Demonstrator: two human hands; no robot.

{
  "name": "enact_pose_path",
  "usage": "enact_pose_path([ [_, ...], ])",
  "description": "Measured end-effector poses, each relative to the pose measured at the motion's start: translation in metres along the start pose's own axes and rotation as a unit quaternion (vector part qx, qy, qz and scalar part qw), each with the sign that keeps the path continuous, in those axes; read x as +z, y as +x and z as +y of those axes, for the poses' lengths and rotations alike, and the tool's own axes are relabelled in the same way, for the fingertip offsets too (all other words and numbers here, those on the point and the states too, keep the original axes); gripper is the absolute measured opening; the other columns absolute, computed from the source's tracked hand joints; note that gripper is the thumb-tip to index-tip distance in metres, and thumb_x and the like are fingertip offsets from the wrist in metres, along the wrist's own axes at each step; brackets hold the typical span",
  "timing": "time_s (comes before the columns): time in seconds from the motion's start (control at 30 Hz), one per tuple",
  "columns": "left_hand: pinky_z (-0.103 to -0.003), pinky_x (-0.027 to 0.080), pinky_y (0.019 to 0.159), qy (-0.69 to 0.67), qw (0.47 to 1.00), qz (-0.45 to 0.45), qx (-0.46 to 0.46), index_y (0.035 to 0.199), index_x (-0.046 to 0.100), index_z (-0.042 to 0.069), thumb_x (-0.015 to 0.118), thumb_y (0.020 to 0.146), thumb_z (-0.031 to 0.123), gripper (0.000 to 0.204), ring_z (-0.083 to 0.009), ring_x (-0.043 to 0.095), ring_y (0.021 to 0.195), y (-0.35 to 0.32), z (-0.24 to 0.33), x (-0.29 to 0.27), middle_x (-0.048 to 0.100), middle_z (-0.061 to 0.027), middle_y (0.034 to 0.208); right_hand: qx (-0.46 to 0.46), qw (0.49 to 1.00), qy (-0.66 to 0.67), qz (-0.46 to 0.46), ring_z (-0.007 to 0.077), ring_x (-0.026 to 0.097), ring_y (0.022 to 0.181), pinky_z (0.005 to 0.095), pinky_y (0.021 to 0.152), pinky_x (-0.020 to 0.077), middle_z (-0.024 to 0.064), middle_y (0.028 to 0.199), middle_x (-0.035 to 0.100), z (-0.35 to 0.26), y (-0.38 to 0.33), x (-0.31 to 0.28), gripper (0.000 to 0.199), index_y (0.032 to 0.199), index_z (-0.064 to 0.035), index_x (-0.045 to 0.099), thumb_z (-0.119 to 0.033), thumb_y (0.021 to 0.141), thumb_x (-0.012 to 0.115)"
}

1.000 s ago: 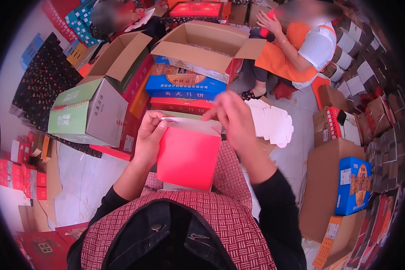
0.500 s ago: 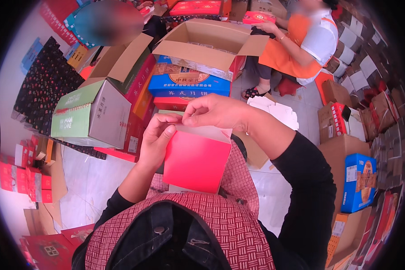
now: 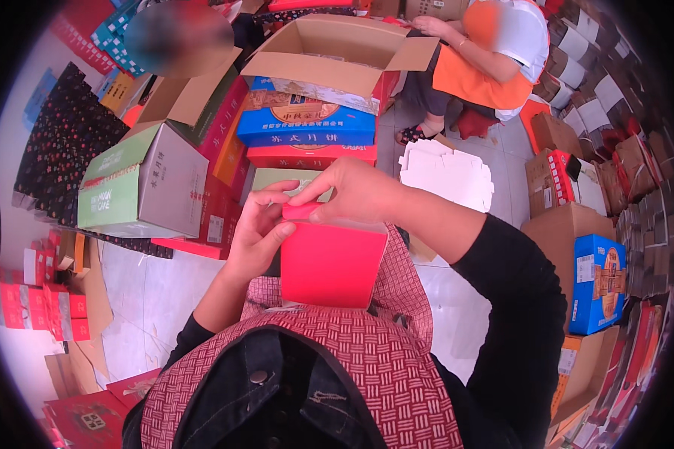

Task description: The person assembles small red boxes by folding flat cardboard pieces into shape, inserting a wrapped item, and closing the box. The person repeats this process for multiple boxes while sitting on the floor.

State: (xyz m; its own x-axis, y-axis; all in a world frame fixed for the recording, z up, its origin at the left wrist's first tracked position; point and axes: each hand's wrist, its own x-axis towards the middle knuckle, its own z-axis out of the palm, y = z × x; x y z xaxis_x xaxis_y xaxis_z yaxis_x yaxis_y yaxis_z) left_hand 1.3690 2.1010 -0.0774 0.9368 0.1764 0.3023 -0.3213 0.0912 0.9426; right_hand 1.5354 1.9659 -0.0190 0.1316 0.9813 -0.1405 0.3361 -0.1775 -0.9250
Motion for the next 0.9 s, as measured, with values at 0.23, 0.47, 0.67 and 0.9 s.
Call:
enact_pose_path([
  [0.23,-0.034,0.043,0.096,-0.026,0.999,0.017,-0.013,0.113,0.040,0.003,0.052,0.088,-0.006,0.029,-0.0241,0.045,0.121,-0.005,-0.004,-0.001,0.033,-0.0162,0.137,-0.025,1.000,0.016,0.011,0.0105,0.062,0.083,0.0251,0.079,0.0492,0.0064,0.095,0.069,0.003,-0.002,0.004,0.036,0.106,-0.0085,0.068,0.002,0.071,0.071],
  [0.47,-0.035,0.042,0.098,-0.036,0.999,0.008,-0.012,0.113,0.039,0.003,0.054,0.087,-0.004,0.031,-0.0240,0.045,0.121,-0.008,-0.009,-0.002,0.033,-0.0164,0.137,0.022,0.999,-0.001,0.045,0.0097,0.062,0.076,0.0244,0.071,0.0505,0.0068,0.087,0.069,-0.001,0.000,0.008,0.028,0.100,-0.0067,0.070,-0.004,0.072,0.073],
  [0.67,-0.037,0.041,0.099,-0.063,0.997,-0.015,-0.031,0.119,0.034,0.006,0.055,0.086,-0.005,0.041,-0.0257,0.042,0.124,-0.016,-0.007,0.004,0.030,-0.0163,0.138,-0.020,0.997,-0.055,0.056,0.0107,0.062,0.073,0.0239,0.067,0.0505,0.0063,0.085,0.068,0.010,0.000,0.017,0.024,0.097,-0.0058,0.070,-0.006,0.073,0.074],
  [0.9,-0.038,0.040,0.098,-0.046,0.998,-0.001,-0.052,0.118,0.036,0.007,0.054,0.088,-0.003,0.037,-0.0248,0.042,0.123,-0.027,-0.022,0.008,0.031,-0.0150,0.138,-0.069,0.983,-0.162,0.056,0.0167,0.062,0.068,0.0281,0.059,0.0479,0.0099,0.074,0.063,0.010,0.003,0.023,0.017,0.075,-0.0029,0.064,-0.013,0.068,0.075],
])
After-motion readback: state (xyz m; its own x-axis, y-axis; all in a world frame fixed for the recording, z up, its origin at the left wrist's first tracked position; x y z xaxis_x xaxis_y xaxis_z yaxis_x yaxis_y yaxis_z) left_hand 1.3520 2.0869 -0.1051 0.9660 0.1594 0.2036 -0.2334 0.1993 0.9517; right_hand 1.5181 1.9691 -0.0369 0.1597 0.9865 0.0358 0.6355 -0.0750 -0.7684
